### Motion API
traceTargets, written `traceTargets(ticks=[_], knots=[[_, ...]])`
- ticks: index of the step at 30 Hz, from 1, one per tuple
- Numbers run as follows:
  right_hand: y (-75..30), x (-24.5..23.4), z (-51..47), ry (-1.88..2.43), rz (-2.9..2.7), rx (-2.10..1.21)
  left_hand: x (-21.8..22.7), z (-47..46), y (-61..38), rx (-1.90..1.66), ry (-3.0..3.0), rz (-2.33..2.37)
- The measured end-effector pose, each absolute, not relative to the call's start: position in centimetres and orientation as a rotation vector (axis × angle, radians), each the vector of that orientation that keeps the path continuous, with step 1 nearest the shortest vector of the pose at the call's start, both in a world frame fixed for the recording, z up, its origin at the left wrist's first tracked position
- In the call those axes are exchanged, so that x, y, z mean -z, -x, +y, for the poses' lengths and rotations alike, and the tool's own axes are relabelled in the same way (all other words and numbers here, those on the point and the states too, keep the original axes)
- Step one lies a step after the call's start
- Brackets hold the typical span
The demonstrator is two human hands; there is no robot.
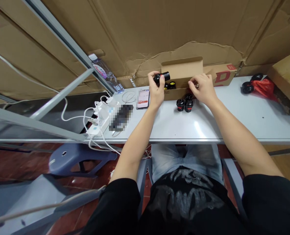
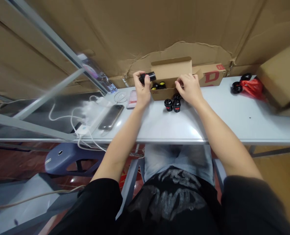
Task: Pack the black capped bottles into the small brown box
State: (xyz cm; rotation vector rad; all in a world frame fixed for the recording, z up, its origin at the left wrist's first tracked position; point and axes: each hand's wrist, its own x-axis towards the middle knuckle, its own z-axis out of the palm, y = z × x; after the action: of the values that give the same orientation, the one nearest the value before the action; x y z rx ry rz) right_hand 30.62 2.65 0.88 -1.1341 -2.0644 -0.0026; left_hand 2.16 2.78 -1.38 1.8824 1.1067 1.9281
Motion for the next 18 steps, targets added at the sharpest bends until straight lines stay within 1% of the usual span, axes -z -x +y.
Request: traceTargets(ticks=[3, 8, 12, 18], knots=[[-30.7, -1.0, 2.6, 1.145, -2.059, -0.003, 1.6, 2.6, -2.5, -2.007, -1.785, 1.158], [-30.6, -1.5, 1.9, 1.138, -2.070, -0.003, 2.2, 2.9, -2.5, -1.924, -1.956, 1.162], [-30.2, -2.4, 0.8, 1.126, -2.087, 0.025, 2.1, 2.7, -2.7, -1.925, -1.991, 1.135], [-29.0, -4.0, 0.4, 0.899, -2.240, 0.078, 2.0, 1.9, -3.4, -1.851, -2.037, 1.146]])
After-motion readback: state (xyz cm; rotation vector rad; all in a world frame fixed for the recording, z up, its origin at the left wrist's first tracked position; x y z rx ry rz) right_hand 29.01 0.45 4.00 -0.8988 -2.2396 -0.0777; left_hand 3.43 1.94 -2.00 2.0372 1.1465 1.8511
